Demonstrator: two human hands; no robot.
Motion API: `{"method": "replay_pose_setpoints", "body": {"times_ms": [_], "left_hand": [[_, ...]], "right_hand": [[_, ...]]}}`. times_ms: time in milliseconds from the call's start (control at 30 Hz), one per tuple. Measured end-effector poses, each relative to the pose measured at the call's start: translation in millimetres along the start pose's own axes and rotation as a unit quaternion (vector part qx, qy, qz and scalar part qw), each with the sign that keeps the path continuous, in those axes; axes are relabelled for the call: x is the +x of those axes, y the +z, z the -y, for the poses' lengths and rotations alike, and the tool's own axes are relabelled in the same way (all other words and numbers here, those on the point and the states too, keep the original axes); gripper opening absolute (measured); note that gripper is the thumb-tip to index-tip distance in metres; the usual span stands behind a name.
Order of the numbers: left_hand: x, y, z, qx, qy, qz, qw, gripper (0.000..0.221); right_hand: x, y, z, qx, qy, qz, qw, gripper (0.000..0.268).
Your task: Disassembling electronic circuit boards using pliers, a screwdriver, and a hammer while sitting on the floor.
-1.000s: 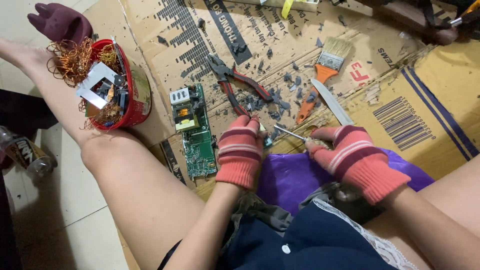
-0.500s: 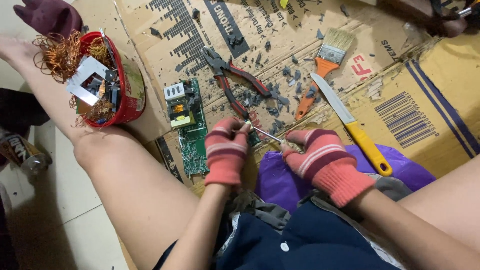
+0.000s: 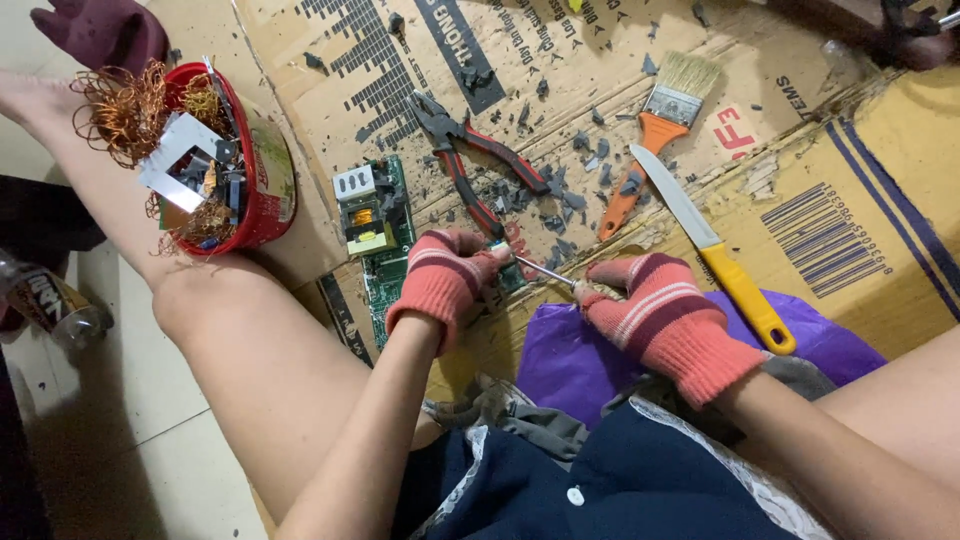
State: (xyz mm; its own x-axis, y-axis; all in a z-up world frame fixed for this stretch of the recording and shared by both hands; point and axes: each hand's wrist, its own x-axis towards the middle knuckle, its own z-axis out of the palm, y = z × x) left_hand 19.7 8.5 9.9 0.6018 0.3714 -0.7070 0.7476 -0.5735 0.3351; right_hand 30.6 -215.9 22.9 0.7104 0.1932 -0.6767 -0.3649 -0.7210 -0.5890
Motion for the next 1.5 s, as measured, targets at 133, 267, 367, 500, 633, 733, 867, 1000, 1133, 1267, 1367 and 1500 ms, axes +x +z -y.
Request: {"method": "replay_pose_setpoints", "body": {"times_ms": [133,267,367,500,633,733,867,1000,1133,1267,1367,1500], "left_hand": [[3,0,3,-0.004,0.009,-0.007,1.0,0.032],[13,1,6,0.011,0.008,-0.003,1.0,0.038],[18,1,8,0.024,0.015,-0.001,1.0,0.04],[9,0,2,0.031,0.008,-0.003,0.999,0.04],[13,1,5,0.037,0.012,0.0,0.999,0.041],[17,2,9,0.017,0.012,0.002,1.0,0.044],[14,-2,8,0.044,0.022,0.014,0.999,0.038],[15,-4,8,0.063,0.028,0.035,0.997,0.041],[17,2,16,0.044,0.051,0.012,0.998,0.037],[9,-4,14,0.051,0.052,0.016,0.997,0.032],[6,-5,10,0.055,0.046,0.031,0.997,0.032],[12,-13,5,0.072,0.042,0.074,0.994,0.035]], "right_hand": [[0,0,3,-0.009,-0.001,-0.003,1.0,0.042],[-3,-15,25,-0.047,0.009,0.041,0.998,0.043],[-9,-34,54,-0.107,0.011,0.085,0.991,0.04],[1,-39,82,-0.125,0.055,0.144,0.98,0.034],[11,-43,104,-0.161,0.083,0.18,0.967,0.037],[1,-49,134,-0.278,0.042,0.171,0.944,0.024],[-9,-49,151,-0.31,0.038,0.179,0.933,0.024],[-16,-45,168,-0.344,0.031,0.189,0.919,0.023],[-4,-33,168,-0.37,0.022,0.195,0.908,0.023],[20,-24,138,-0.172,0.216,0.116,0.954,0.031],[13,-19,119,-0.254,0.12,0.094,0.955,0.024],[-33,-6,148,-0.406,0.055,0.124,0.904,0.054]]}}
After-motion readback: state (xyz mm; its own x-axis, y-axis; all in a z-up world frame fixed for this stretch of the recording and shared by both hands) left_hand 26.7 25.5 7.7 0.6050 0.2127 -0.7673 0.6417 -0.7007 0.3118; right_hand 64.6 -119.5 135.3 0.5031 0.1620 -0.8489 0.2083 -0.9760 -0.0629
